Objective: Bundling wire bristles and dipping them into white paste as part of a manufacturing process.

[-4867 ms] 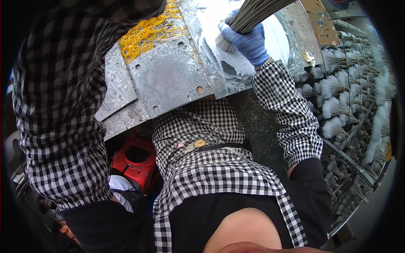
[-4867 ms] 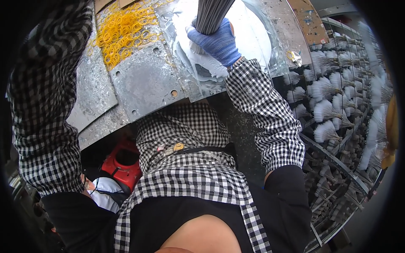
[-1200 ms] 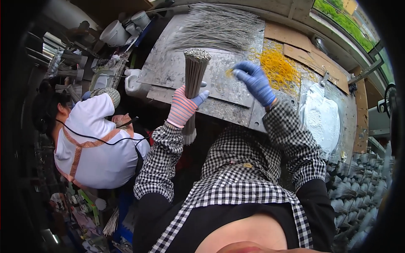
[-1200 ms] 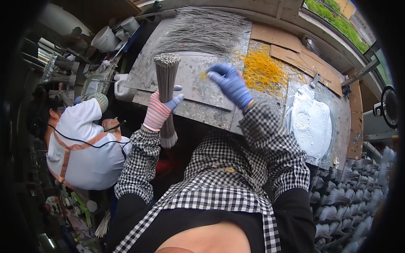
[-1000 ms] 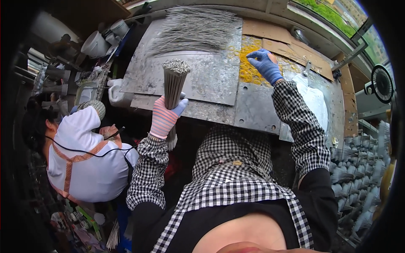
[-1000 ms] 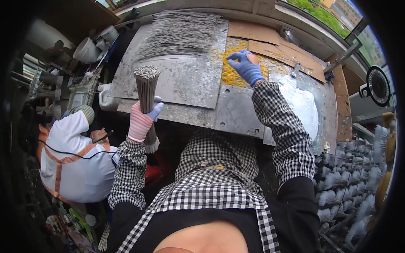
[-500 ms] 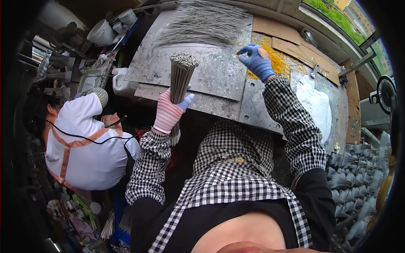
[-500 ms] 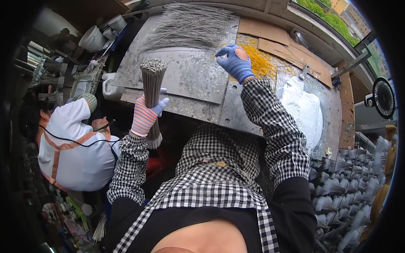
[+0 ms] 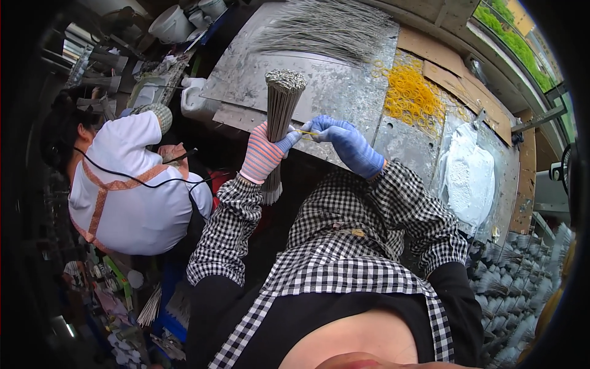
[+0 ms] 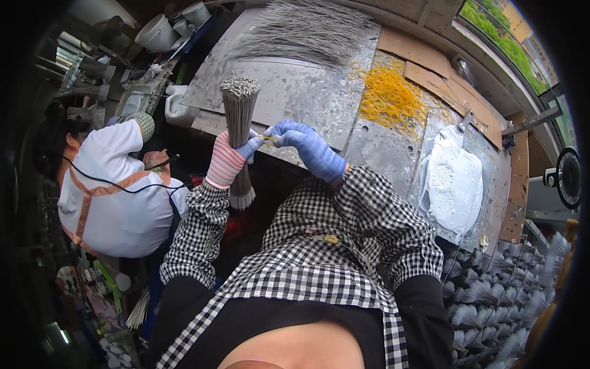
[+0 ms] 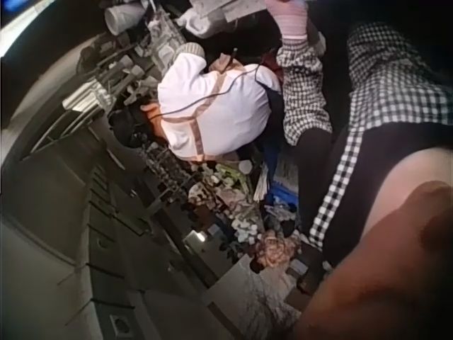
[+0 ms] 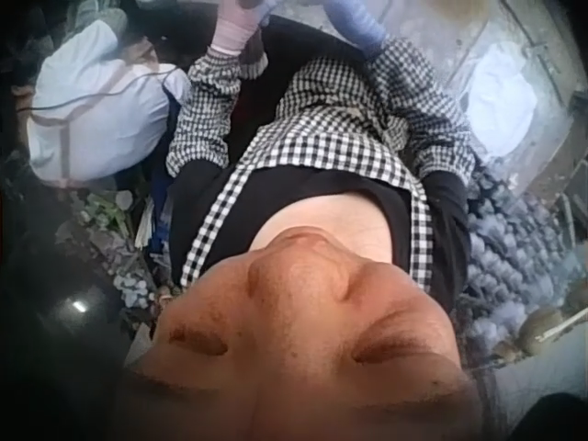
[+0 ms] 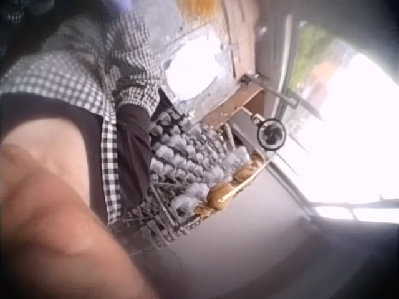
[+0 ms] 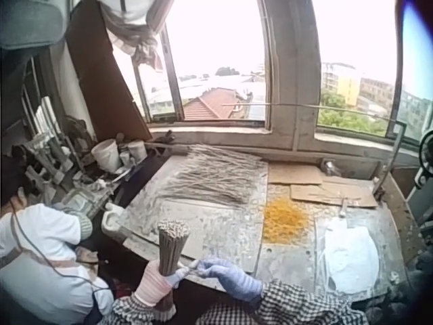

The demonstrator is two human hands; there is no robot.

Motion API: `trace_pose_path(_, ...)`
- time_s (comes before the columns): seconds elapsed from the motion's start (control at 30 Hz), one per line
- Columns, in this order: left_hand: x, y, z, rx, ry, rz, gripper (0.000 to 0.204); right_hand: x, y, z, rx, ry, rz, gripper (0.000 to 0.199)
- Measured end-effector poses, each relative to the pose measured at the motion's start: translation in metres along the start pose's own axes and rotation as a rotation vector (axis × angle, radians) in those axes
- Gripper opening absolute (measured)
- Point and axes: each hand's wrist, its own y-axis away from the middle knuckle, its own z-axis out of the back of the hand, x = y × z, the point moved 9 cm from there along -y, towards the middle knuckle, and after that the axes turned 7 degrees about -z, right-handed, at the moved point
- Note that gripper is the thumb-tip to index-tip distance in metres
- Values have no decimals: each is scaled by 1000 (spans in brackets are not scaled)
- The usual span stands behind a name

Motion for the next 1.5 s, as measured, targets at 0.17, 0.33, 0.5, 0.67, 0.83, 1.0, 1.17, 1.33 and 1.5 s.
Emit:
trace_pose_path(0.17, 9, 14, 10, -31, 95, 16, 16, 25, 26, -47, 377, -177, 18, 35)
trace_pose_path(0.33, 11, 33, -9, 38, 171, 55, 18, -4, 27, -42, 279, -151, -192, 43)
trace_pose_path(0.5, 9, 43, -16, 145, 75, 138, 20, 25, 15, -10, -6, -234, 47, 74)
trace_pose_path(0.67, 32, 60, -34, 288, -562, -150, 29, 79, 23, -75, 130, 934, 351, 81)
trace_pose_path(0.83, -12, 72, -58, 326, -928, -446, 27, -19, -43, 9, 166, 1193, -148, 49)
trace_pose_path(1.0, -31, 67, -54, 277, -838, -506, 26, -62, -32, 16, -31, 792, -547, 65)
trace_pose_path(1.17, -19, 59, -27, 67, -145, -321, 21, -37, -18, -13, 137, -776, -114, 60)
trace_pose_path(1.33, 14, 53, -24, 317, 68, 178, 14, 90, 8, -49, 250, -68, 243, 78)
trace_pose_path(1.5, -45, 47, -40, 382, -526, -616, 32, 142, 35, -103, 123, 856, 870, 37)
